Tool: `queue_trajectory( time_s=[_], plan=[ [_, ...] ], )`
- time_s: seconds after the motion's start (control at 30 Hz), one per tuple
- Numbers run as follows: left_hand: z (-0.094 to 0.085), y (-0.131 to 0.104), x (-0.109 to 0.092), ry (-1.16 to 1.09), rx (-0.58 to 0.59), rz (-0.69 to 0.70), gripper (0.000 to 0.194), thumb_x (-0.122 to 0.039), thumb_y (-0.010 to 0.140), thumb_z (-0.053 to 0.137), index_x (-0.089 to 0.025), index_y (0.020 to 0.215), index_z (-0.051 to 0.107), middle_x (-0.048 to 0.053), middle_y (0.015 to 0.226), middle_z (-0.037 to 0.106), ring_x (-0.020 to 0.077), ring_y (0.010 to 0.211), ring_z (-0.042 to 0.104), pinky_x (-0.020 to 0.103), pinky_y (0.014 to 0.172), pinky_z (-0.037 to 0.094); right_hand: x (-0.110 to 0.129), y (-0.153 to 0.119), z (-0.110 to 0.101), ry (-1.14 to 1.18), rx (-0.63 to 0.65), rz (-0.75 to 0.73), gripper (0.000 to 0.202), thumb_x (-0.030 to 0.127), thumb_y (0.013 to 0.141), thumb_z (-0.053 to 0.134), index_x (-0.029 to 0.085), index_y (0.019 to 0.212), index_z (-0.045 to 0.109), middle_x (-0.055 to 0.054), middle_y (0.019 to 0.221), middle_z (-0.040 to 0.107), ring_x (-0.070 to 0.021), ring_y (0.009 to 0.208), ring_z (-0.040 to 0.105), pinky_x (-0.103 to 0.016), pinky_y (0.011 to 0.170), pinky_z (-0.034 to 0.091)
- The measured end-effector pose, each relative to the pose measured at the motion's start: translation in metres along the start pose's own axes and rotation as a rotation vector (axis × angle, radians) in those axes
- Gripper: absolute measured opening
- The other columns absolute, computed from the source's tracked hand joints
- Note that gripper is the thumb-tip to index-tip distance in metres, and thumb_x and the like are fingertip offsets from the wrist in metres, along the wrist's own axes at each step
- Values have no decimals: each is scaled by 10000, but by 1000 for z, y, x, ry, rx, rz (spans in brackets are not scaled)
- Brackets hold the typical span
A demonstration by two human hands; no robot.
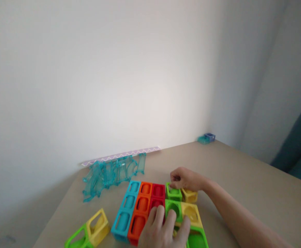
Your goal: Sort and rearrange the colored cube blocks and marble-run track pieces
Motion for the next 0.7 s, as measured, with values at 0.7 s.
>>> queue_trajectory(
  time_s=[0.7],
  plan=[
    [42,8,-33,-39,-10,-218,731,-670,569,665,-261,1169,587,119,1004,619,350,909,534,507,747,449,111,47,-2,2,-399,-104,399,451,885,421,166,624,518,34,566,460,-87,539,411,-190,483,282]
  ],
)
Point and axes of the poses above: each hand's wrist, its own y-axis towards the middle knuckle, its own z-axis out of the palm, x = y × z, the point moved 5 cm from there along y, towards the middle knuckle
